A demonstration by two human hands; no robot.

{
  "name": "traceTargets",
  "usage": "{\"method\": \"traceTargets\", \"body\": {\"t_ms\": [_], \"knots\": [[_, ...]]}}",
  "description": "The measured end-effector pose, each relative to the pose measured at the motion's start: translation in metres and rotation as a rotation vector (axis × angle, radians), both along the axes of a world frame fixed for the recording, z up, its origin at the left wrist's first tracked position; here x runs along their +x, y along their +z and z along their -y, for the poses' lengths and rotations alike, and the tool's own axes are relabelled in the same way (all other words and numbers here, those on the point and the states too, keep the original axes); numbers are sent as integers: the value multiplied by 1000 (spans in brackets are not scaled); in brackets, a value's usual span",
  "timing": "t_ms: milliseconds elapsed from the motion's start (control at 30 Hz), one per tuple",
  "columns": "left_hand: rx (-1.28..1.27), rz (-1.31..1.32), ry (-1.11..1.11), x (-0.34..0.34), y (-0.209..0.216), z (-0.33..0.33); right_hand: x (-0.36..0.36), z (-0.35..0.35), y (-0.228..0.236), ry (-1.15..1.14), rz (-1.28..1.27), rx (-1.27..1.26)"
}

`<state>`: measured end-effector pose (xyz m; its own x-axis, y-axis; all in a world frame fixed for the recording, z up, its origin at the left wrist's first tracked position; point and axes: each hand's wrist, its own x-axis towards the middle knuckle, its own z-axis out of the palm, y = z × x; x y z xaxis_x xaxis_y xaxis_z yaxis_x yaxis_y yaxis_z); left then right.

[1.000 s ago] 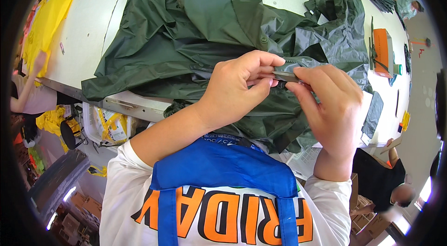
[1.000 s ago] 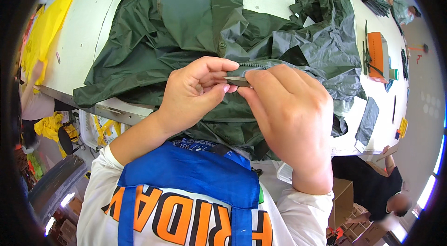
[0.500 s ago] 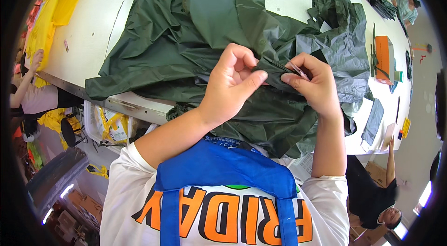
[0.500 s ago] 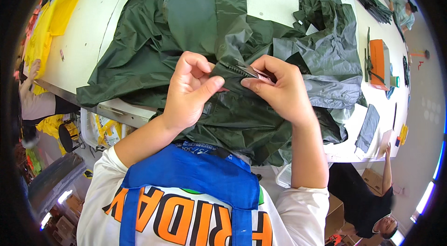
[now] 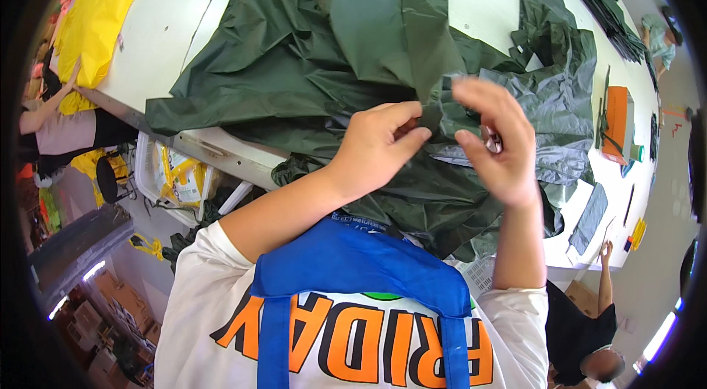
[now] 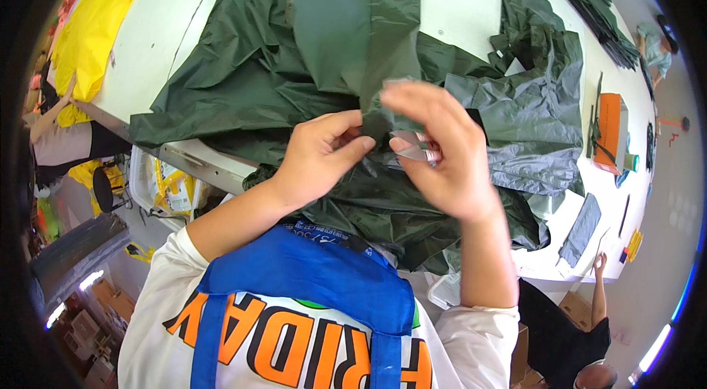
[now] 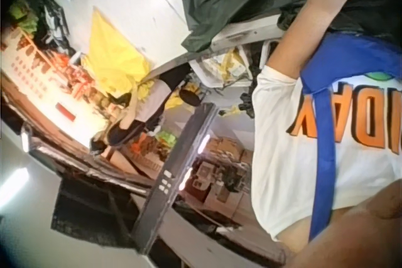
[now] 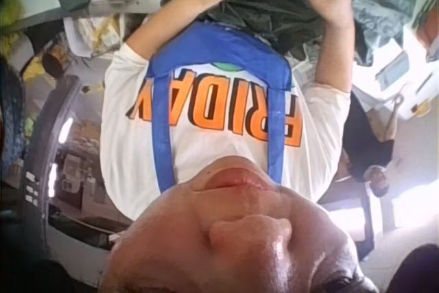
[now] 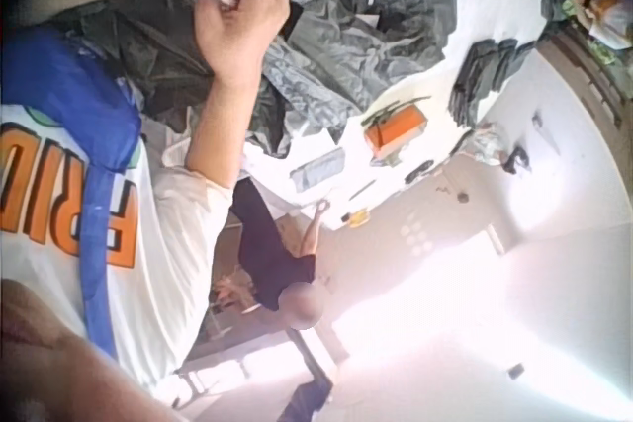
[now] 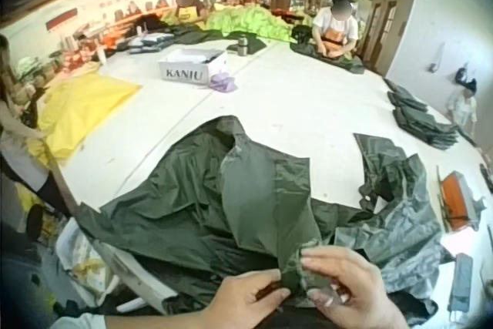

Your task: The person uses a small blade to cut open a dark green jacket on a white table, removing tags and cutting along seams and zippers. The person then folds the jacket and places it into a blue bag.

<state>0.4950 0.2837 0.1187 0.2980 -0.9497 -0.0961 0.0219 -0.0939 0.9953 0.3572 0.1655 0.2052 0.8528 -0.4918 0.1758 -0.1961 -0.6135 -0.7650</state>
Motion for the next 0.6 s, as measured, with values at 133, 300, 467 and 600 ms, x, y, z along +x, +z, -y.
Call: {"method": "traceTargets", "body": {"t_ms": [133, 300, 467, 600], "knots": [[-207, 156, -3, -1, 14, -7, 24, 35, 1, 381, -390, 351], [-153, 729, -132, 47, -14, -18, 31, 50, -19, 441, -581, 383], [876, 1000, -406, 114, -55, -26, 22, 74, -30, 247, -556, 440], [119, 1116, -231, 132, -34, -17, 18, 110, -29, 8, -399, 376]]}}
